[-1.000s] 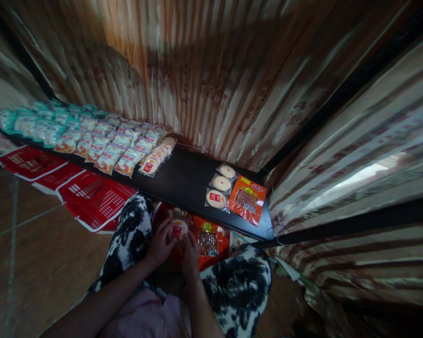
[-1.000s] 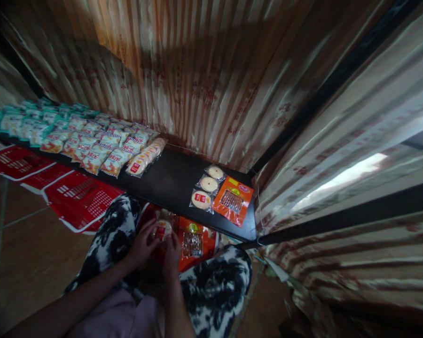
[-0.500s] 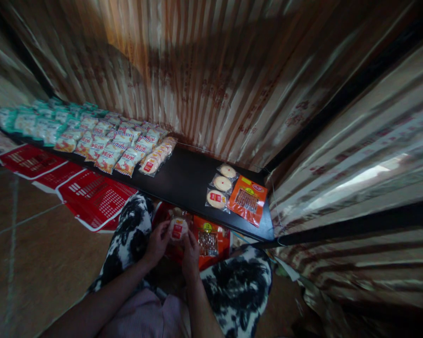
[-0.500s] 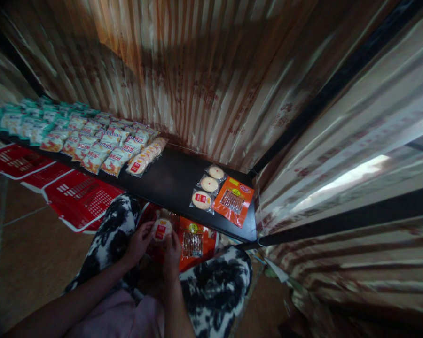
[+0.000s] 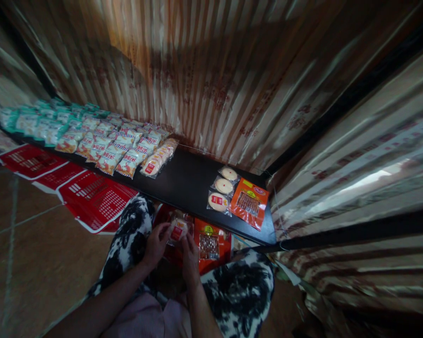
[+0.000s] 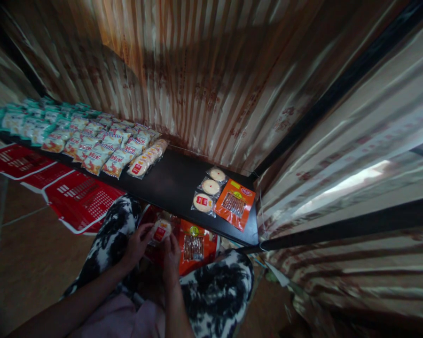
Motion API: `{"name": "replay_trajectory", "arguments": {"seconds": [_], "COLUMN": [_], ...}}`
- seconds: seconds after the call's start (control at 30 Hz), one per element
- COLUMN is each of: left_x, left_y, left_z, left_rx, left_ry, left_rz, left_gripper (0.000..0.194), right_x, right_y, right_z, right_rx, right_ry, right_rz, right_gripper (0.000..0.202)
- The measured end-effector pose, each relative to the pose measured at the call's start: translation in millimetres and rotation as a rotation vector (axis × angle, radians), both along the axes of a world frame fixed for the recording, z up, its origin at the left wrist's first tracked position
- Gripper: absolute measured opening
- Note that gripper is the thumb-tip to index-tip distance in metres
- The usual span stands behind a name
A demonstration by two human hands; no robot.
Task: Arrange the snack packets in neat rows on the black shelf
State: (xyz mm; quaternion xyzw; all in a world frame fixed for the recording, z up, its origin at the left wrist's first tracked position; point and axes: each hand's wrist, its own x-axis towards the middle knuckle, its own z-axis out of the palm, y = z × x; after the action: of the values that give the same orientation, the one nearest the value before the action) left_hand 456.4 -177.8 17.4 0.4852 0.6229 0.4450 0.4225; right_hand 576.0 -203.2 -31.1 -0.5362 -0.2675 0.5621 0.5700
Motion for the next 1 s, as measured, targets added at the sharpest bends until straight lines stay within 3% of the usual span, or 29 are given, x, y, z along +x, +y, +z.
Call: {"name": "replay_trajectory", "arguments": {"seconds": [0.23,0.67,1.0], "left_x": [0.5,-5.7,-7.7], "left_y": [-0.3,-0.1,5.8], "left_z": [1.1,-15.7,-5.8], "left_rx": [-0.007,0.133,0.131], "left_ry": [0.026,0.174,0.107], "left_rz": [0.041,0.089,0.100], "left_gripper": [0.040,0.027,0.028], "right_x": [-0.9,1.2,1.7], "right_y": [-0.1,-0.3,11.2], "right_z": [3.5,9.1,15.0], "right_rx": [-0.035,-0.063,-0.054], "right_ry": [-0.030,-0.078,-0.375], "right_rz": [-0.003,0.063,-0.008], "right_gripper": [0.051,0.055,0.053]}}
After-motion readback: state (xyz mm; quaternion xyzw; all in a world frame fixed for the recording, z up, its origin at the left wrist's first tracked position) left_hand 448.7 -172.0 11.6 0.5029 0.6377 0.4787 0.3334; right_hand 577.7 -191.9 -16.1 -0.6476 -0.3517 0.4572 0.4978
